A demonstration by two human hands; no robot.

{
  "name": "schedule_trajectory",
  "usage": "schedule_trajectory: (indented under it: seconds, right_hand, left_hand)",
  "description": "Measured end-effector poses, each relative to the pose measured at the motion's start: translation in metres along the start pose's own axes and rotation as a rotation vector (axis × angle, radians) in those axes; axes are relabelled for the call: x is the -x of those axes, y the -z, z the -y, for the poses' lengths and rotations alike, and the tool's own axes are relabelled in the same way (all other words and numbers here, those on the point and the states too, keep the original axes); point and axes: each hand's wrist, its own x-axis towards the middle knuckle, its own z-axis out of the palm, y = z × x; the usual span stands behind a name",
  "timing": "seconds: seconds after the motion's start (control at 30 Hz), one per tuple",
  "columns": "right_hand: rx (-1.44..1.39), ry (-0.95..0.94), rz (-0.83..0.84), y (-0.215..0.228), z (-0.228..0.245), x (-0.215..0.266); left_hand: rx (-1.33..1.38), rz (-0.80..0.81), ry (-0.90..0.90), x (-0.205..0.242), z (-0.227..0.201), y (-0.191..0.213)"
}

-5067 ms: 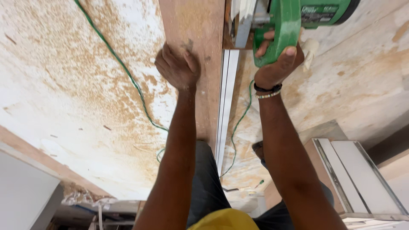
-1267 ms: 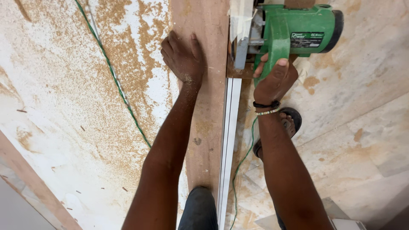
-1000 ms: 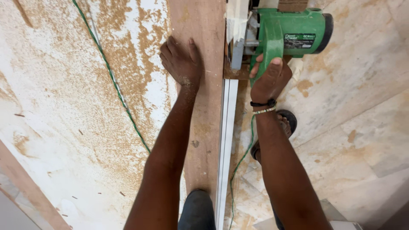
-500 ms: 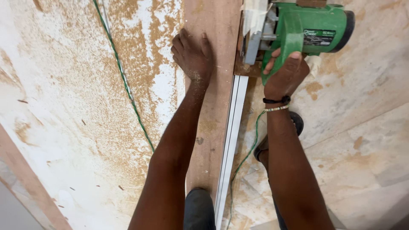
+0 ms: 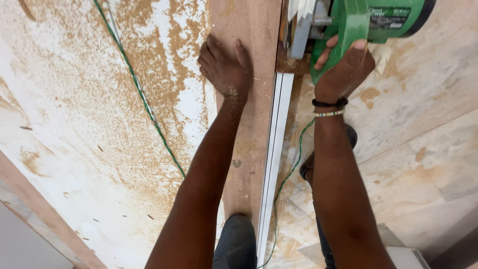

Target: The person uses a handheld electric router to cut a groove along the edge of a wooden panel. They adjust the router's guide and continue routing along the panel's length.

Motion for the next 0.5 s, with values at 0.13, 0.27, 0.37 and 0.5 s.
schedule_trajectory:
  seconds: [0.13,0.27,0.37,0.5]
  right_hand:
    - [0.002,0.029,0.004,-0.012,-0.002,-0.026]
    - [-0.039,0.033,0.01,-0.021,-0.004,-0.053]
    - [-0.068,0.076,0.031,-0.027,-0.006,-0.071]
    - [-0.067,-0.008,0.003,-0.025,-0.005,-0.084]
  left_hand:
    - [-0.015,-0.027,0.01,-0.002,-0.001,-0.002]
    - [-0.003,-0.042,0.005,-0.002,-0.004,0.002]
    - [0.011,-0.052,0.011,-0.002,-0.007,0.004]
    - [-0.024,-0.002,0.035,-0.001,-0.008,0.007]
